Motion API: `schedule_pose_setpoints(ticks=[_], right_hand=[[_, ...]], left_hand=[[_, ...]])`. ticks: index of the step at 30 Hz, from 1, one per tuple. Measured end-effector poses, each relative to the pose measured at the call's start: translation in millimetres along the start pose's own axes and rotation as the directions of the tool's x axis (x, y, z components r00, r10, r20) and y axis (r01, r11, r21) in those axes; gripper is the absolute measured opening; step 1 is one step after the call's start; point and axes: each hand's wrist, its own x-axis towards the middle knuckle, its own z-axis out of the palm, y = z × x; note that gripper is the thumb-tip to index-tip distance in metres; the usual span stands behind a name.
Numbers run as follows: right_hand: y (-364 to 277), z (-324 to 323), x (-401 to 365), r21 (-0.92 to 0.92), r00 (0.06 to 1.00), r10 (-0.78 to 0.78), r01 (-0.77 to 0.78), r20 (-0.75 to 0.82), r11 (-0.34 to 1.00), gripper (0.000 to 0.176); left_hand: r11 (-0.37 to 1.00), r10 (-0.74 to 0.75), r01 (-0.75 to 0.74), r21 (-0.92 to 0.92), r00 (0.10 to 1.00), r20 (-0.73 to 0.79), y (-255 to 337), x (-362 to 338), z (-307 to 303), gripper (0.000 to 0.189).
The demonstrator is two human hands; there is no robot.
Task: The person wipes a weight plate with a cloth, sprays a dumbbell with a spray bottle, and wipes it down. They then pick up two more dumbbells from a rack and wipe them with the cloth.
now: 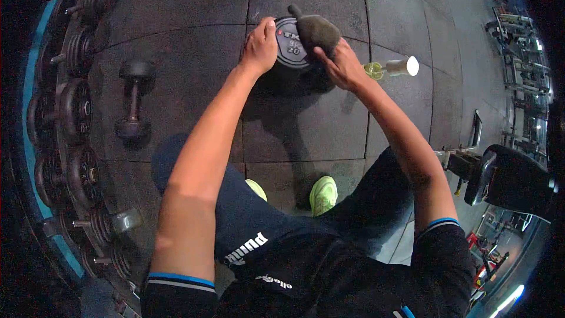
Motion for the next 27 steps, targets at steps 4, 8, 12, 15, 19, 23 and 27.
schedule_pose_setpoints(ticks=[4,8,12,15,19,23,27], right_hand=[[-11.1,9.3,46.1,0.189,0.985,-0.064,0.094,-0.161,0.977,0.051],[-9.6,14.1,20.1,0.273,0.987,0.051,-0.007,-0.152,0.962,0.053],[-30.1,1.8,-42.8,0.261,0.907,0.399,-0.421,0.134,0.869,0.051],[-22.4,33.1,-55.7,0.362,0.959,0.261,-0.205,-0.113,0.91,0.054],[-27.8,34.3,-39.7,0.33,0.948,0.214,-0.13,-0.234,0.935,0.054],[-11.2,23.5,16.9,0.309,0.949,0.147,-0.055,-0.28,0.949,0.049],[-11.6,14.3,73.7,0.343,0.901,0.43,-0.424,0.063,0.838,0.049]], left_hand=[[0.996,-0.06,0.058,0.07,0.998,0.027,1.6,2.2,-6.4,0.053],[0.998,-0.04,0.039,0.043,0.999,0.016,-1.3,4.3,-8.5,0.054],[0.998,-0.055,0.055,0.029,0.998,-0.014,-9.0,10.0,-1.1,0.054],[0.999,-0.041,0.041,0.001,0.998,-0.044,-7.9,14.4,-1.3,0.054],[1.0,-0.01,0.011,0.019,0.999,-0.047,7.0,12.6,-7.8,0.055],[0.999,-0.02,0.022,0.039,0.999,-0.044,-0.4,8.9,-1.4,0.054],[0.993,-0.087,0.09,0.077,0.996,-0.035,3.3,5.3,-5.7,0.054]])
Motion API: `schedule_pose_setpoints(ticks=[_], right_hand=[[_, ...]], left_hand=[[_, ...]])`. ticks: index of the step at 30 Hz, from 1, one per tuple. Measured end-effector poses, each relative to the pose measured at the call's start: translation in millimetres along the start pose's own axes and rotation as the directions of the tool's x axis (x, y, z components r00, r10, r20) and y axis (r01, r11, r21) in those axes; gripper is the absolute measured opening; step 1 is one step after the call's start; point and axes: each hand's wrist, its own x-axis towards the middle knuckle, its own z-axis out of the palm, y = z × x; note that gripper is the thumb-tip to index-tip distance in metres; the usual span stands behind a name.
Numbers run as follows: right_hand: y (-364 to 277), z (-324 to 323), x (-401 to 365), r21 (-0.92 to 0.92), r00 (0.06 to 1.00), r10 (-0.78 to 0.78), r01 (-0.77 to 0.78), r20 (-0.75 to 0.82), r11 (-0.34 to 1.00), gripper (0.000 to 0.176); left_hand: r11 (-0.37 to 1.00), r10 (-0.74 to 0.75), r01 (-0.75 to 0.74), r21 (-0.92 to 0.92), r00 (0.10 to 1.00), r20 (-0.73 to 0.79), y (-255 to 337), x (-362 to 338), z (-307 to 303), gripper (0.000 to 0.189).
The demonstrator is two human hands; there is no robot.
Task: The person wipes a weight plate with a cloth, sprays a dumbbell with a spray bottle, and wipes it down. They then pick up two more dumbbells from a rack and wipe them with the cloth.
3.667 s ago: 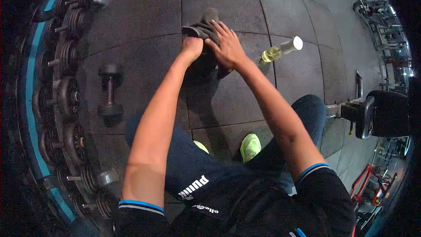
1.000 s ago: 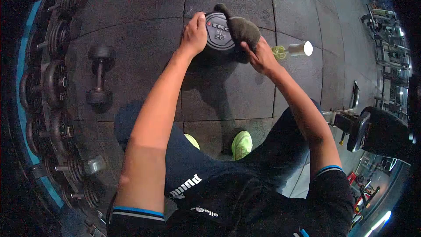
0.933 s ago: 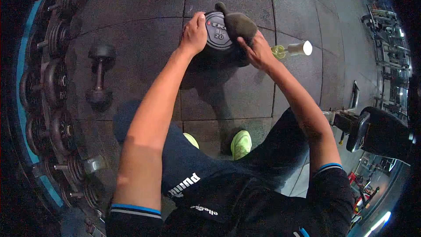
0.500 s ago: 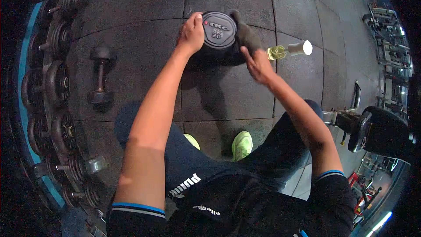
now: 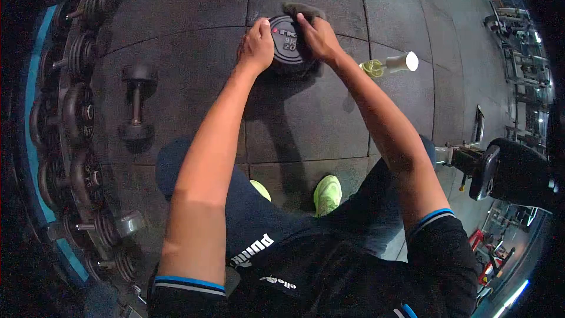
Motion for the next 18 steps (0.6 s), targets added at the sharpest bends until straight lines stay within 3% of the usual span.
schedule_pose_setpoints(ticks=[1,4,5,7,10,13,18], right_hand=[[-3.6,3.2,3.3,-0.053,0.993,0.114,-0.112,0.034,0.992,0.049],[5.1,26.8,-42.1,0.018,0.928,-0.199,0.216,-0.316,0.976,0.047],[16.0,40.3,-58.2,0.082,0.902,-0.159,0.209,-0.4,0.975,0.044],[11.0,46.3,-105.0,0.106,0.91,-0.156,0.212,-0.385,0.971,0.042],[12.0,71.1,-151.1,-0.072,0.845,-0.314,0.314,-0.434,0.947,0.041],[20.2,72.7,-159.5,-0.393,0.863,-0.428,0.308,-0.268,0.867,0.04],[24.7,60.0,-147.2,-0.48,0.852,-0.519,0.427,-0.07,0.766,0.042]], left_hand=[[1.0,-0.023,0.023,0.013,1.0,-0.008,0.6,-0.1,-1.8,0.054],[0.998,-0.057,0.057,0.0,0.998,0.019,4.7,1.9,-3.7,0.055],[0.998,-0.049,0.05,-0.023,0.999,0.009,5.9,1.5,-2.6,0.055],[0.997,-0.032,0.031,-0.073,0.999,-0.007,8.2,0.4,3.3,0.056],[0.99,0.025,-0.028,-0.135,0.999,-0.02,-0.4,6.1,8.0,0.057],[0.994,0.013,-0.012,-0.108,1.0,0.009,-2.6,6.4,7.6,0.055],[0.998,-0.015,0.019,-0.066,0.998,0.06,-3.9,6.8,4.9,0.054]])
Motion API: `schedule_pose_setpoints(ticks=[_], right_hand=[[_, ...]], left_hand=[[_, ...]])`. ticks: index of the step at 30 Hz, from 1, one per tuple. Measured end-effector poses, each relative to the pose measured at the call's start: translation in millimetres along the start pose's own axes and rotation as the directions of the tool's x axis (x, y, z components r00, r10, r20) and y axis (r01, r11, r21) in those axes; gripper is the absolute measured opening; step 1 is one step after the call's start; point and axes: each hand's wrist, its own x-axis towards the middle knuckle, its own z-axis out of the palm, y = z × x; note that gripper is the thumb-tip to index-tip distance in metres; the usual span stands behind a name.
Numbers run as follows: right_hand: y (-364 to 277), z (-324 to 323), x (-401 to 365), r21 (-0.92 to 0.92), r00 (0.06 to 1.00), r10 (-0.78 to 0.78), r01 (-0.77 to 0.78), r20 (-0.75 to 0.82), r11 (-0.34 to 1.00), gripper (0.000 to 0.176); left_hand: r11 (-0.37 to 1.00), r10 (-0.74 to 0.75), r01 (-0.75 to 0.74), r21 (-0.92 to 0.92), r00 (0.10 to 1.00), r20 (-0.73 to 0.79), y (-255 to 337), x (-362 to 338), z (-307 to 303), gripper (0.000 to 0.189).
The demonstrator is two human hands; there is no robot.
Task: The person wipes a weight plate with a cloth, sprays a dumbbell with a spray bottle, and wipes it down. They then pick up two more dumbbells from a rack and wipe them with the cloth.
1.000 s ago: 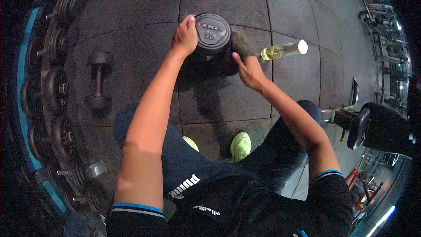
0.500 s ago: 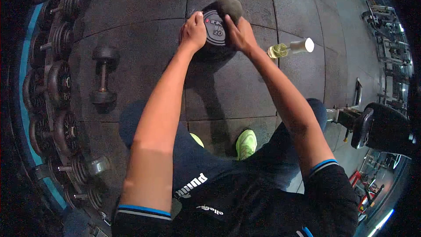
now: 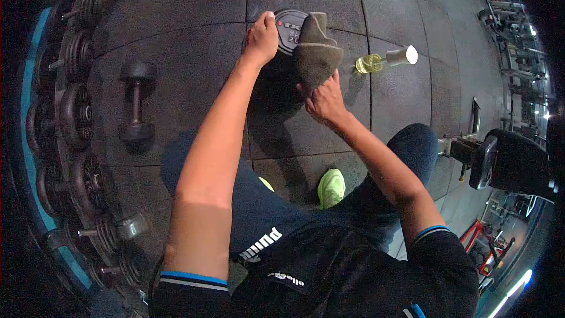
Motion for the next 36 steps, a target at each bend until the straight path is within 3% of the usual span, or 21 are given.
schedule_pose_setpoints(ticks=[5,8,9,11,12,13,16,17,20,23,26,27,30,31,34,35,36], right_hand=[[7.3,-5.0,49.6,-0.052,0.958,-0.262,0.258,-0.12,0.965,0.038],[9.4,-8.8,86.4,0.005,0.974,-0.223,0.223,0.022,0.975,0.037],[22.3,1.2,98.2,0.012,0.927,-0.334,0.341,-0.168,0.94,0.033],[31.7,-2.7,108.5,-0.048,0.969,-0.234,0.231,-0.081,0.972,0.035],[36.3,-5.1,114.1,-0.084,0.983,-0.181,0.178,-0.039,0.98,0.037],[38.8,-3.3,122.8,-0.059,0.982,-0.116,0.108,-0.147,0.992,0.043],[39.9,-0.4,116.9,-0.081,0.984,-0.051,0.038,-0.169,0.996,0.044],[37.2,-1.3,105.4,-0.118,0.994,-0.045,0.034,-0.097,0.992,0.032],[26.3,-11.7,52.9,-0.155,0.978,-0.187,0.171,-0.095,0.973,0.031],[28.2,-29.3,16.6,-0.171,0.953,0.054,-0.003,0.297,0.985,0.041],[43.5,-33.8,12.0,-0.116,0.998,-0.053,0.051,-0.02,0.992,0.045],[54.3,-32.4,19.2,-0.194,0.969,0.118,-0.076,0.216,0.978,0.04],[62.9,-26.2,61.3,-0.208,0.924,0.271,-0.219,0.269,0.953,0.035],[62.2,-17.4,77.3,0.01,0.886,0.451,-0.454,0.106,0.891,0.038],[77.8,9.8,102.6,0.578,0.853,0.521,-0.423,-0.005,0.698,0.049],[80.7,12.4,108.5,0.683,0.833,0.544,-0.457,0.104,0.57,0.049],[84.1,14.1,113.1,0.697,0.828,0.549,-0.462,0.117,0.549,0.048]], left_hand=[[0.999,0.016,-0.013,-0.037,0.996,0.088,-9.0,7.8,1.5,0.05],[0.985,0.14,-0.123,-0.118,0.978,0.154,-25.4,14.7,-2.5,0.047],[0.974,0.123,-0.084,-0.208,0.975,0.183,-33.1,22.0,-2.1,0.046],[0.924,0.096,0.006,-0.382,0.964,0.246,-43.1,34.2,0.9,0.044],[0.947,0.094,-0.012,-0.32,0.966,0.24,-48.8,35.7,4.4,0.045],[0.966,0.091,-0.029,-0.257,0.968,0.232,-33.7,26.4,-0.9,0.046],[0.987,0.026,0.011,-0.162,0.974,0.225,-25.8,22.7,3.7,0.048],[0.988,-0.006,0.04,-0.147,0.974,0.224,-26.6,22.5,5.5,0.049],[0.999,0.002,0.004,-0.043,0.989,0.148,-26.0,16.7,1.7,0.052],[0.999,-0.003,0.011,-0.05,0.988,0.152,-18.4,9.6,-1.5,0.051],[0.994,0.026,0.001,-0.11,0.971,0.24,-6.2,6.9,-1.5,0.051],[0.993,0.009,0.021,-0.113,0.968,0.251,-2.1,4.7,-2.6,0.05],[0.995,-0.011,0.038,-0.093,0.96,0.279,5.0,1.8,-7.2,0.05],[0.997,0.001,0.021,-0.072,0.957,0.29,-2.4,4.9,-6.2,0.051],[0.999,-0.041,0.036,0.022,0.951,0.306,-10.3,5.3,-11.9,0.053],[0.997,-0.065,0.05,0.058,0.949,0.307,-8.8,3.9,-14.0,0.054],[0.993,-0.094,0.07,0.091,0.946,0.309,-7.2,1.9,-15.7,0.057]])
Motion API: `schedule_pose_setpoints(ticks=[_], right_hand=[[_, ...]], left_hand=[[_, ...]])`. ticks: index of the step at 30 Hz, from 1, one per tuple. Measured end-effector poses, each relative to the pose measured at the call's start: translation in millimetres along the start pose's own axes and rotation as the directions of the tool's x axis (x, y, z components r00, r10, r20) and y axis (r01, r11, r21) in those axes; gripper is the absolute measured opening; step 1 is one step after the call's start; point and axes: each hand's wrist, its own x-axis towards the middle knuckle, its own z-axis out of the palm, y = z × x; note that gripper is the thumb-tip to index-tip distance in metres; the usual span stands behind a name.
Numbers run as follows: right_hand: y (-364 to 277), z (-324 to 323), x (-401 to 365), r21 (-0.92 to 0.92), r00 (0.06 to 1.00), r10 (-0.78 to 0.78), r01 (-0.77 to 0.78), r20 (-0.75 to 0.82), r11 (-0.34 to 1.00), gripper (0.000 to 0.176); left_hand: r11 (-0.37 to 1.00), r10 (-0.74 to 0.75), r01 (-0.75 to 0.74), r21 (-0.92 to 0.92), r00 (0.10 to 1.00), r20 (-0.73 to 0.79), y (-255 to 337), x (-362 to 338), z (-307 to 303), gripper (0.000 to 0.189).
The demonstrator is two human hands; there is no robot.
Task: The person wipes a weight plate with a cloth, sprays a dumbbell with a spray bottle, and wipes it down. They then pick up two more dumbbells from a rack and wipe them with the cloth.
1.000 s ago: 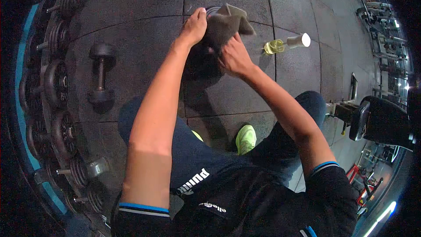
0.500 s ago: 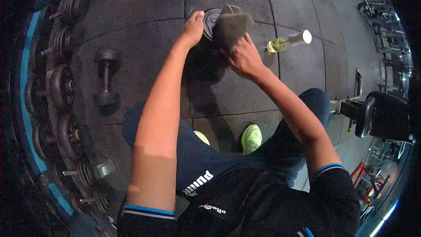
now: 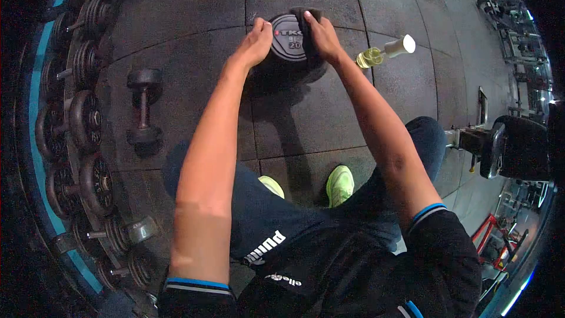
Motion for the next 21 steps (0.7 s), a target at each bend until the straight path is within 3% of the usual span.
schedule_pose_setpoints(ticks=[2,5,8,10,12,14,15,18,19,21], right_hand=[[-1.9,-2.6,10.8,0.043,1.0,0.027,-0.028,0.006,0.999,0.046],[-4.4,-14.2,29.7,-0.026,0.985,0.016,-0.011,0.171,1.0,0.046],[7.0,1.4,32.2,-0.225,0.984,-0.176,0.18,0.039,0.958,0.062],[-4.7,9.2,3.2,-0.112,0.999,-0.042,0.04,-0.017,0.993,0.063],[0.9,19.3,-32.6,-0.135,0.983,-0.051,0.028,-0.174,0.99,0.059],[-11.0,24.3,-71.7,-0.119,0.974,-0.036,0.009,-0.223,0.993,0.05],[-4.7,27.9,-84.1,-0.138,0.972,-0.098,0.069,-0.214,0.988,0.048],[-1.1,28.8,-74.3,-0.006,0.97,-0.087,0.088,-0.228,0.996,0.048],[5.3,30.7,-54.4,0.033,0.935,-0.188,0.207,-0.3,0.978,0.048],[8.7,10.9,-19.9,0.081,0.992,0.044,-0.035,-0.116,0.996,0.06]], left_hand=[[0.997,-0.056,0.055,0.051,0.998,0.007,16.8,-15.1,-7.1,0.062],[0.974,-0.225,0.224,0.031,0.972,0.072,61.2,-40.8,-19.0,0.073],[0.954,-0.206,0.223,0.198,0.973,-0.104,47.9,-28.4,-2.9,0.082],[0.961,-0.183,0.205,0.186,0.975,-0.126,44.2,-26.3,-4.5,0.085],[0.963,-0.16,0.188,0.193,0.975,-0.153,41.8,-27.6,-6.1,0.086],[0.963,-0.131,0.169,0.211,0.974,-0.183,41.6,-26.4,-3.7,0.086],[0.959,-0.141,0.177,0.221,0.976,-0.168,43.3,-26.8,-4.2,0.087],[0.956,-0.137,0.172,0.238,0.978,-0.157,46.2,-26.3,-3.8,0.088],[0.96,-0.112,0.152,0.233,0.978,-0.177,43.7,-25.0,-1.5,0.087],[0.964,-0.095,0.141,0.225,0.974,-0.206,38.7,-24.2,0.9,0.085]])
